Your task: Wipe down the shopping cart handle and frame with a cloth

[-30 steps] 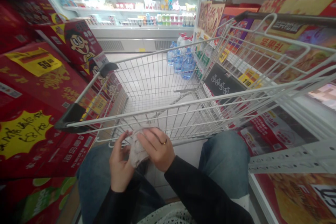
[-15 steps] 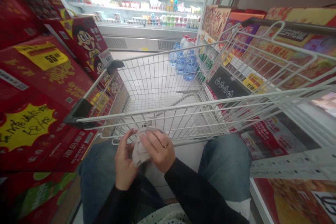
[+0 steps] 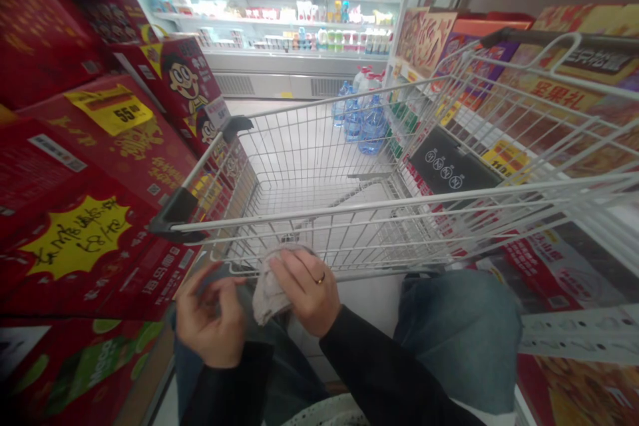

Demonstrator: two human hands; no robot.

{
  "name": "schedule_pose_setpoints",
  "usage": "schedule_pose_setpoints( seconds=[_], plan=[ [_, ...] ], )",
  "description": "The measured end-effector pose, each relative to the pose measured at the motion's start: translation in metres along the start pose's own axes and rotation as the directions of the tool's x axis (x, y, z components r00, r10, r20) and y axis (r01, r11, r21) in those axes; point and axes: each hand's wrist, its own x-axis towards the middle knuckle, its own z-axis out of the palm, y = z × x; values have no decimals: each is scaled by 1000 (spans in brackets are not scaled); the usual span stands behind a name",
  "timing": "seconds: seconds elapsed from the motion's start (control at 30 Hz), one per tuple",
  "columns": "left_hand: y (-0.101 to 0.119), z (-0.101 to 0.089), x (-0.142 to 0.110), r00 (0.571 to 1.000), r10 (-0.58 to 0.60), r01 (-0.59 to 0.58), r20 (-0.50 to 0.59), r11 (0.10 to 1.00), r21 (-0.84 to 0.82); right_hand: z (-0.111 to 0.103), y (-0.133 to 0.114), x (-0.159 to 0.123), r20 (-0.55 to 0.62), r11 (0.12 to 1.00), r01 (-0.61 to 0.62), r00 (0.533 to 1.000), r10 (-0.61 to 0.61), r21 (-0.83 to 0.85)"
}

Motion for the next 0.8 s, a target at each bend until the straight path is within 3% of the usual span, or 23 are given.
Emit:
schedule_pose_setpoints(
  seconds=[0.07,0.1,0.23,0.3,0.43,0.6,0.8],
  plan=[
    [-2,-2,9,989,-90,82,-119,994,-68,-3,-2,12,-29,1000,0,1000,0,12],
    [-4,-2,13,988,-125,118,-88,990,-79,-4,-3,17,-49,1000,4,999,-3,16],
    [-16,-2,21,951,-197,204,239,979,-4,8,-5,17,-57,999,22,998,-21,27],
    [-22,-3,21,932,-175,171,317,984,40,18,-7,8,-30,999,46,999,-45,22],
    [-28,-6,18,933,-138,128,332,990,53,24,-11,4,11,999,28,1000,-29,43],
    [-36,-9,14,951,-92,107,296,994,-34,25,-18,20,-44,999,-11,999,13,52],
    [-53,-20,19,920,-171,198,352,979,-42,40,-17,0,5,998,59,998,-59,-17]
  ],
)
